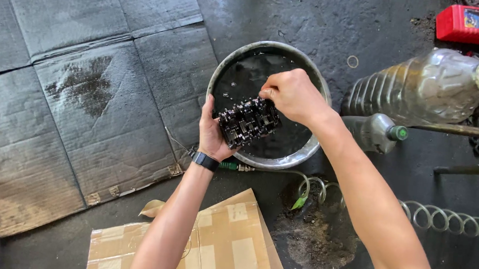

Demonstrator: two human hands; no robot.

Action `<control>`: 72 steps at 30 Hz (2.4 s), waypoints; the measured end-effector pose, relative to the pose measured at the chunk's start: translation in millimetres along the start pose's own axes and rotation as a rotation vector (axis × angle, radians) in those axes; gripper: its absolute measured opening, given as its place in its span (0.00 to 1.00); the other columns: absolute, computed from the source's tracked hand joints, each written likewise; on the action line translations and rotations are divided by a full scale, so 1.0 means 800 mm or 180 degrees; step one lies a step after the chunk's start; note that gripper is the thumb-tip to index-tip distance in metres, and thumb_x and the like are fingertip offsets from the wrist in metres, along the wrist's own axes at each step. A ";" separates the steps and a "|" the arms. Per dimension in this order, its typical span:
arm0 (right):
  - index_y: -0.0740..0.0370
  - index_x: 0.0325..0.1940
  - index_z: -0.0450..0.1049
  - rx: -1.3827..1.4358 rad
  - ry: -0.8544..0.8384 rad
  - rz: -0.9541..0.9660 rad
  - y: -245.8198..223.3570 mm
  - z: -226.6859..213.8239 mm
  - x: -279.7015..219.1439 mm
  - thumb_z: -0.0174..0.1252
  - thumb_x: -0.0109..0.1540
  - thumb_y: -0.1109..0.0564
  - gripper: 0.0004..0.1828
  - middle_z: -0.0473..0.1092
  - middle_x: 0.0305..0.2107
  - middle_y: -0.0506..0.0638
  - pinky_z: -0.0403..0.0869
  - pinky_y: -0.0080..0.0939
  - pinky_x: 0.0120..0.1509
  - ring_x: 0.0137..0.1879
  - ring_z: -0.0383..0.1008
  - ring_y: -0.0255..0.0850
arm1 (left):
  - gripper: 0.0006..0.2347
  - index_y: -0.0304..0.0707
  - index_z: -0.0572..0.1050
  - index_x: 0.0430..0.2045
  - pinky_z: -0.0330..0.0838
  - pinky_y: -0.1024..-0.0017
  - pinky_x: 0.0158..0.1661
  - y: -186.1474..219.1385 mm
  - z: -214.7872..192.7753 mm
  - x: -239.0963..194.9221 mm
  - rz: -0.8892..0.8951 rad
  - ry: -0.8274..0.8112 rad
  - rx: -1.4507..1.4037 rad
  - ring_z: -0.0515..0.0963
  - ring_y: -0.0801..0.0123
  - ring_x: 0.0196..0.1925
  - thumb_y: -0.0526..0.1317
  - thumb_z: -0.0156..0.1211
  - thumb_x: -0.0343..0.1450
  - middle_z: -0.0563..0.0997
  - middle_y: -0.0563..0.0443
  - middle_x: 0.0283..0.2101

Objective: The person cleans a metal part by scrubbing it with a brush and rinsing it in a metal bowl filled with dark liquid. They repeat this process, occasionally using a spray bottle to apply liquid to the part before scrubbing.

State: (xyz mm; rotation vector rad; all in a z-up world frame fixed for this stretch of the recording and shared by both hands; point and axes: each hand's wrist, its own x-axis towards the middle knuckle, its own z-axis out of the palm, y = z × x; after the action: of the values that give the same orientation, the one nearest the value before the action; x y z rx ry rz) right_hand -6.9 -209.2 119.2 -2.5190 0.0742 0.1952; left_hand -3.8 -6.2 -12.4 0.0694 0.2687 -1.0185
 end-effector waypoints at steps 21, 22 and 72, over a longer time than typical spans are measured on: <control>0.67 0.54 0.79 0.1183 0.0558 0.0609 0.038 0.061 -0.048 0.68 0.60 0.58 0.19 0.79 0.43 0.53 0.78 0.35 0.49 0.47 0.79 0.36 | 0.35 0.34 0.69 0.64 0.74 0.51 0.59 0.006 0.025 -0.003 0.0435 0.0072 0.0214 0.80 0.51 0.57 0.67 0.49 0.72 0.78 0.40 0.59; 0.67 0.54 0.79 0.1187 0.0557 0.0606 0.034 0.066 -0.050 0.68 0.60 0.58 0.19 0.79 0.43 0.53 0.78 0.35 0.49 0.47 0.79 0.36 | 0.35 0.34 0.69 0.64 0.74 0.51 0.59 0.004 0.026 -0.002 0.0439 0.0075 0.0217 0.80 0.51 0.57 0.67 0.49 0.72 0.78 0.40 0.59; 0.70 0.63 0.71 0.0934 0.0742 -0.0436 -0.042 0.057 -0.071 0.67 0.59 0.64 0.27 0.77 0.44 0.66 0.78 0.42 0.50 0.49 0.83 0.51 | 0.31 0.39 0.66 0.60 0.79 0.67 0.39 0.003 0.055 0.018 0.0642 0.1047 0.2634 0.80 0.71 0.44 0.53 0.68 0.65 0.79 0.51 0.45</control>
State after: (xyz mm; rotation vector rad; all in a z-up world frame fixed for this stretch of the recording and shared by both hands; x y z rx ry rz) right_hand -65.0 -155.1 110.4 -2.2330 0.0211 -0.1553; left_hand 13.3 -24.8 26.3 1.0005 0.1183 -0.8571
